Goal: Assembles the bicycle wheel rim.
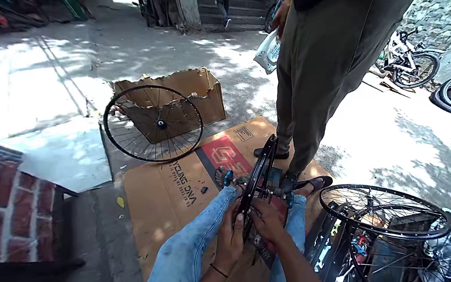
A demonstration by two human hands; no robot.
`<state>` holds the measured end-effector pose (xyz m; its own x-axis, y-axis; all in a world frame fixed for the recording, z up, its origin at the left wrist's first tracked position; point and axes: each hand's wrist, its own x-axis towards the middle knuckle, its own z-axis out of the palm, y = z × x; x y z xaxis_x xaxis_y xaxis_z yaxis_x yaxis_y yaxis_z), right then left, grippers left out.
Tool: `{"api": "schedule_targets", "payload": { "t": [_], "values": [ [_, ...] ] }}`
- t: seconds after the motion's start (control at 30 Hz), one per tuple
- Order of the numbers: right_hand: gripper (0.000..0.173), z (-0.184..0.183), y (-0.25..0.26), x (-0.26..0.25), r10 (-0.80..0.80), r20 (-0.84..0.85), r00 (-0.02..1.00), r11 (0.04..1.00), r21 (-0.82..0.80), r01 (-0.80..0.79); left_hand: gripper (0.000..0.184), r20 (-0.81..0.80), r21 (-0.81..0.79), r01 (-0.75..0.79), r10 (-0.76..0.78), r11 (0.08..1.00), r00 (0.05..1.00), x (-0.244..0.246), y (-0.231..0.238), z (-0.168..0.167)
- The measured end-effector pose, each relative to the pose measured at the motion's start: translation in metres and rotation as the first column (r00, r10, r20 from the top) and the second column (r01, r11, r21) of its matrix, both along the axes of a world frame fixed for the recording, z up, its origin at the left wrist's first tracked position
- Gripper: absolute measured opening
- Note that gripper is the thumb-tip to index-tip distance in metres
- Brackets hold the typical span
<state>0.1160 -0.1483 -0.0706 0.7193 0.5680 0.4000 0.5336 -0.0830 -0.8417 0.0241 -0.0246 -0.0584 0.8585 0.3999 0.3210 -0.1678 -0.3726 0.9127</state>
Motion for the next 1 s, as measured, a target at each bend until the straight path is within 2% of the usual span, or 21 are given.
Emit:
{"api": "schedule_targets", "payload": {
  "t": [0.17,0.33,0.5,0.63,0.77,0.9,1.0],
  "values": [
    [0.032,0.004,-0.005,-0.014,-0.024,-0.017,1.0,0.999,-0.048,0.023,0.058,-0.059,0.002,0.033,-0.032,0.999,0.998,-0.008,0.0,-0.001],
    [0.029,-0.007,-0.003,-0.009,-0.015,0.011,1.0,1.0,0.006,0.015,0.069,-0.014,0.01,0.022,-0.022,1.0,1.0,-0.005,0.001,-0.01],
    [0.033,-0.005,-0.006,-0.006,-0.033,-0.052,0.998,0.995,-0.091,0.028,0.068,-0.018,-0.057,0.029,-0.03,0.998,0.999,-0.003,0.002,-0.016],
    [0.031,-0.013,-0.002,-0.005,-0.068,-0.094,0.993,0.996,-0.064,0.062,0.065,-0.054,-0.109,0.034,-0.04,0.993,0.998,0.0,0.005,-0.01],
    [0.029,-0.016,-0.002,-0.003,-0.12,0.021,0.993,0.993,0.014,0.12,0.056,-0.037,-0.192,0.076,-0.085,0.978,0.996,0.006,0.002,0.001],
    [0.026,-0.025,0.011,-0.004,-0.295,0.133,0.946,0.953,0.108,0.282,0.043,-0.028,-0.171,0.092,-0.098,0.981,0.995,0.012,0.001,0.01],
    [0.026,-0.025,0.018,-0.001,-0.377,0.161,0.912,0.922,0.161,0.353,0.039,-0.029,-0.219,0.067,-0.075,0.974,0.997,0.018,0.002,0.02]
  ]
}}
